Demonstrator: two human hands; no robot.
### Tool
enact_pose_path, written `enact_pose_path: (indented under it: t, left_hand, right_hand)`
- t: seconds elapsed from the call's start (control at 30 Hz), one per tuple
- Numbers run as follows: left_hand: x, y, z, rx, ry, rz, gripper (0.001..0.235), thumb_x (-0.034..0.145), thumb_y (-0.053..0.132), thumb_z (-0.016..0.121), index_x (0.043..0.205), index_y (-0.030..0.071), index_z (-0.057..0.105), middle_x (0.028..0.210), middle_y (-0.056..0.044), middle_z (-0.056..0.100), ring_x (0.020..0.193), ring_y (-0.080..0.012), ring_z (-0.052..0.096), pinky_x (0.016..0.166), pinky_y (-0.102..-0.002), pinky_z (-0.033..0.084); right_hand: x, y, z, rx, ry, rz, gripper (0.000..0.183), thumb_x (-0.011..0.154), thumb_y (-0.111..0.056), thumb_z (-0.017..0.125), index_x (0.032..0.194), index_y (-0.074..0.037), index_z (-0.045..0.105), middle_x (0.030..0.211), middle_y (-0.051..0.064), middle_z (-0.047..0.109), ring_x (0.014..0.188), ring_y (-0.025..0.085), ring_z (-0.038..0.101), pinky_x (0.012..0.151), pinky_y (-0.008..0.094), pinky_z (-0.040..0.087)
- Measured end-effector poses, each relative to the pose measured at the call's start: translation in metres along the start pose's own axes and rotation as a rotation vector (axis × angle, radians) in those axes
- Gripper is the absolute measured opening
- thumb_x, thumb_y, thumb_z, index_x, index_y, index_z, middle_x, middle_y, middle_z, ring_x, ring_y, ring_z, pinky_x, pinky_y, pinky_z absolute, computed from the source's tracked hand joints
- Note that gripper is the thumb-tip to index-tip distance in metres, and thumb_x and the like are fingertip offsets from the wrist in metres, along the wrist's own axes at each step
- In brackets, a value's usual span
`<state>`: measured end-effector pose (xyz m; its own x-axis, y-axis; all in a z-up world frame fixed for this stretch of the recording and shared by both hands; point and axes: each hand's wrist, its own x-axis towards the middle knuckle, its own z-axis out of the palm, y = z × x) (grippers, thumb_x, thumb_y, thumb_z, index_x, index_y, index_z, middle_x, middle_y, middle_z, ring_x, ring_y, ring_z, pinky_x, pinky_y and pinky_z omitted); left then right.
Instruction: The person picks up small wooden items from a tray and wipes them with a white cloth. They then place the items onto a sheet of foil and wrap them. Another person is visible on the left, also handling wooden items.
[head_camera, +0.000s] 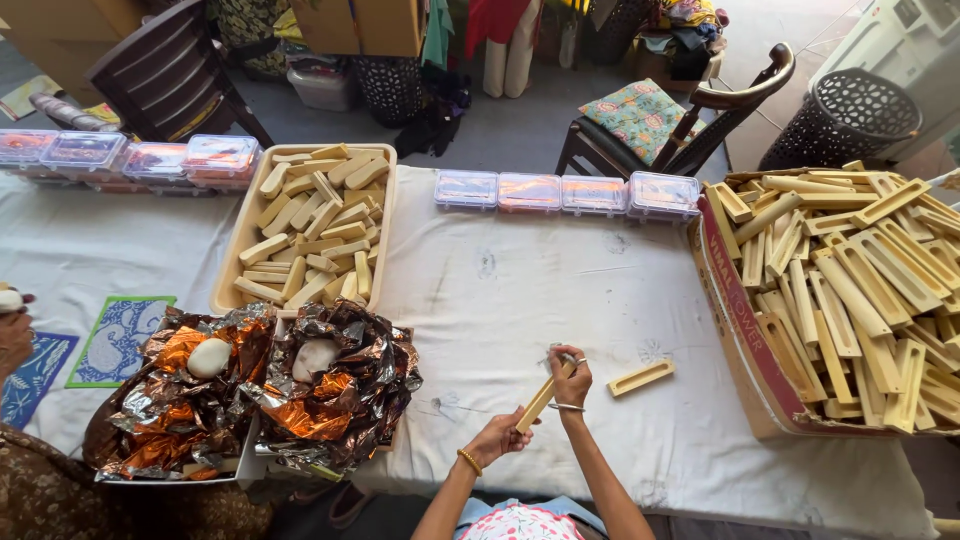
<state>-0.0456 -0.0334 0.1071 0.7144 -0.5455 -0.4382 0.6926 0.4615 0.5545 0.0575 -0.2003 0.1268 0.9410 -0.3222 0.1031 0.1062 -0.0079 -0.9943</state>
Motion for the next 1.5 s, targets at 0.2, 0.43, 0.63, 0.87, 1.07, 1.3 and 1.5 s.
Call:
enact_pose_path:
  t: [0.2,0.43,0.63,0.87,1.07,1.3,1.5]
  left_hand:
    - [0.017,-0.012,0.004,0.211,0.042,0.038,0.036,0.104,0.049,0.055,0.108,0.014,0.064,0.083,0.002,0.069,0.067,-0.0038,0.061,0.057,-0.019,0.047]
    - [0.02,0.008,0.015,0.351,0.253,0.204,0.04,0.104,0.05,0.052,0.098,0.013,0.064,0.068,0.005,0.059,0.055,-0.0014,0.049,0.049,-0.018,0.04]
    - [0.031,0.01,0.018,0.378,0.19,0.317,0.036,0.107,0.046,0.056,0.096,0.012,0.061,0.064,0.006,0.052,0.052,-0.0016,0.041,0.047,-0.019,0.034]
    - [0.009,0.05,0.036,1.321,0.504,0.804,0.03,0.099,0.038,0.062,0.112,0.011,0.065,0.069,-0.009,0.068,0.063,-0.0237,0.068,0.058,-0.036,0.051]
    - [0.019,0.051,0.035,1.082,0.37,0.594,0.033,0.104,0.041,0.059,0.104,0.008,0.067,0.068,-0.004,0.065,0.06,-0.0181,0.063,0.054,-0.033,0.05]
    - [0.044,0.033,0.007,-0.187,-0.225,-0.08,0.04,0.112,0.045,0.05,0.103,0.01,0.069,0.057,0.012,0.045,0.043,0.0007,0.039,0.043,-0.016,0.034]
    - [0.016,0.058,0.064,0.861,0.452,0.348,0.037,0.101,0.044,0.055,0.098,0.01,0.07,0.052,0.001,0.056,0.045,-0.0104,0.057,0.046,-0.026,0.048]
  right_hand:
    - [-0.018,-0.071,-0.006,-0.513,-0.074,-0.618,0.022,0.09,-0.008,0.073,0.111,-0.01,0.077,0.119,0.006,0.074,0.114,0.026,0.069,0.097,0.039,0.055]
    - [-0.007,-0.076,-0.026,-0.419,-0.121,-0.567,0.029,0.104,-0.011,0.054,0.129,-0.007,0.068,0.13,0.005,0.072,0.124,0.028,0.066,0.108,0.039,0.05]
    - [0.017,-0.061,-0.036,-0.381,-0.114,-0.461,0.036,0.102,-0.025,0.064,0.13,-0.002,0.065,0.13,0.018,0.067,0.122,0.03,0.063,0.102,0.038,0.049]
    - [0.03,-0.026,-0.035,-0.089,-0.176,0.095,0.03,0.1,-0.033,0.066,0.105,-0.004,0.071,0.094,0.007,0.076,0.086,0.015,0.071,0.081,0.029,0.055]
    - [0.039,-0.032,-0.028,0.022,-0.125,0.042,0.022,0.099,-0.024,0.069,0.101,-0.003,0.072,0.089,0.007,0.075,0.079,0.011,0.069,0.074,0.028,0.056]
    - [0.052,-0.023,-0.031,0.03,-0.283,-0.217,0.017,0.103,-0.019,0.069,0.1,-0.002,0.072,0.098,0.006,0.075,0.087,0.008,0.064,0.081,0.024,0.053]
    - [0.056,-0.012,-0.028,-0.146,-0.191,0.118,0.027,0.1,-0.028,0.067,0.111,-0.004,0.074,0.096,0.007,0.075,0.08,0.011,0.065,0.072,0.029,0.05]
